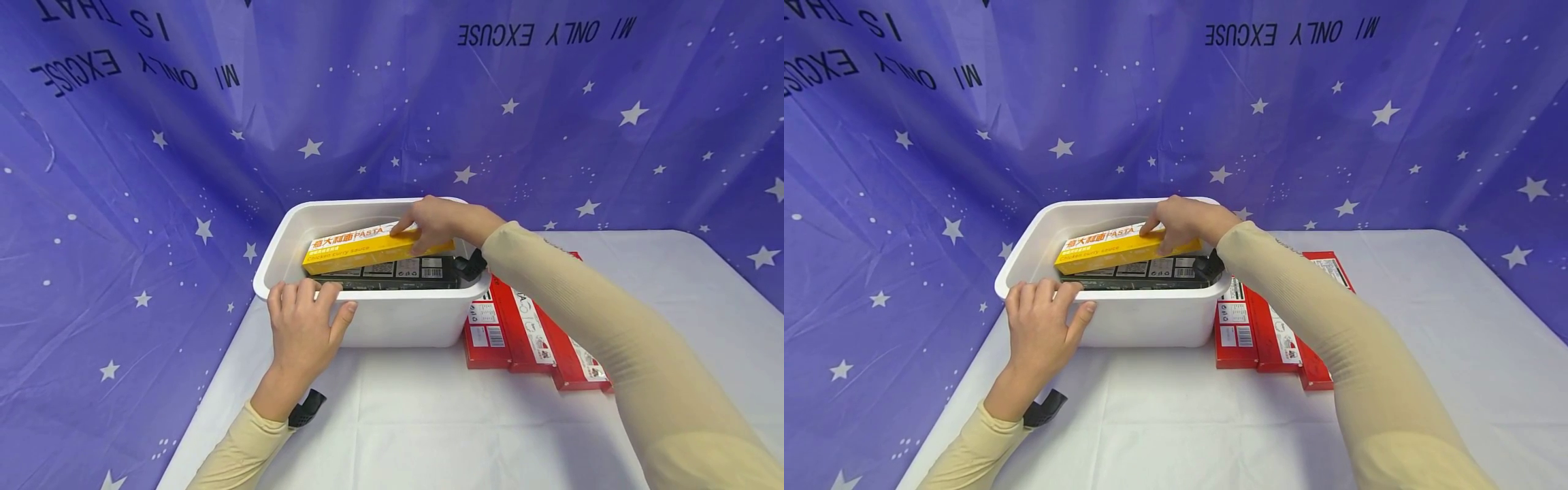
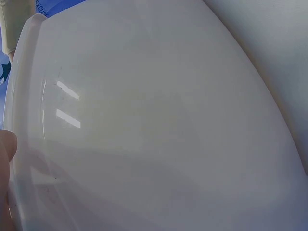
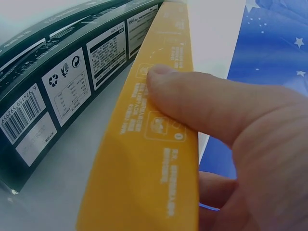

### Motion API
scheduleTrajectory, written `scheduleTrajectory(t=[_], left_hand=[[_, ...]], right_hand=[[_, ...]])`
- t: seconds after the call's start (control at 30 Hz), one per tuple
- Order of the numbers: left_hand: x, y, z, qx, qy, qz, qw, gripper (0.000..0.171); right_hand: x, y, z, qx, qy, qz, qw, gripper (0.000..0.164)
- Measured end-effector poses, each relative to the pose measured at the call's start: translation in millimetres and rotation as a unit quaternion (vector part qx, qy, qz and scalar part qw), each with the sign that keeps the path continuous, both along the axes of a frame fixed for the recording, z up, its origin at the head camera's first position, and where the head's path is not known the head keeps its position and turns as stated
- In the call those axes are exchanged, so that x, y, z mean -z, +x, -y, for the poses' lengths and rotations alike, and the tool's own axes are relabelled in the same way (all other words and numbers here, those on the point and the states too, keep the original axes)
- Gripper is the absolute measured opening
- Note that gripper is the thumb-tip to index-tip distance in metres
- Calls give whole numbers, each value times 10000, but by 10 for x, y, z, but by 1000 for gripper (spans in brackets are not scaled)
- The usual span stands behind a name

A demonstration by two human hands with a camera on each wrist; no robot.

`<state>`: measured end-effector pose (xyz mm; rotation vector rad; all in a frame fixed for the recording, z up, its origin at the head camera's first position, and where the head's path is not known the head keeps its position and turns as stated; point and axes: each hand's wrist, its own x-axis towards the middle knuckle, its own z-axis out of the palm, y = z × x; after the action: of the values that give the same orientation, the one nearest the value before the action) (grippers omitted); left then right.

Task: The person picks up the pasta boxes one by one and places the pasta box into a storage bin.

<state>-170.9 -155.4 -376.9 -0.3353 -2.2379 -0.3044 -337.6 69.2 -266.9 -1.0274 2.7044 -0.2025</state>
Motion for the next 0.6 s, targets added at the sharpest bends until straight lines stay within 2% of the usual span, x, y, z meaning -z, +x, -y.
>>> scheduleTrajectory(t=[0.2,0.37,0.47,0.6], left_hand=[[9,-2,5,2,12,-56,10000,69],[9,-6,6,30,8,-87,10000,69],[4,-8,4,30,-10,-86,10000,69],[5,-9,8,33,-13,-124,9999,68]], right_hand=[[14,13,16,36,88,-64,9999,56],[30,17,40,333,294,7,9990,62],[28,21,45,585,244,233,9977,65],[21,15,46,541,96,255,9982,64]])
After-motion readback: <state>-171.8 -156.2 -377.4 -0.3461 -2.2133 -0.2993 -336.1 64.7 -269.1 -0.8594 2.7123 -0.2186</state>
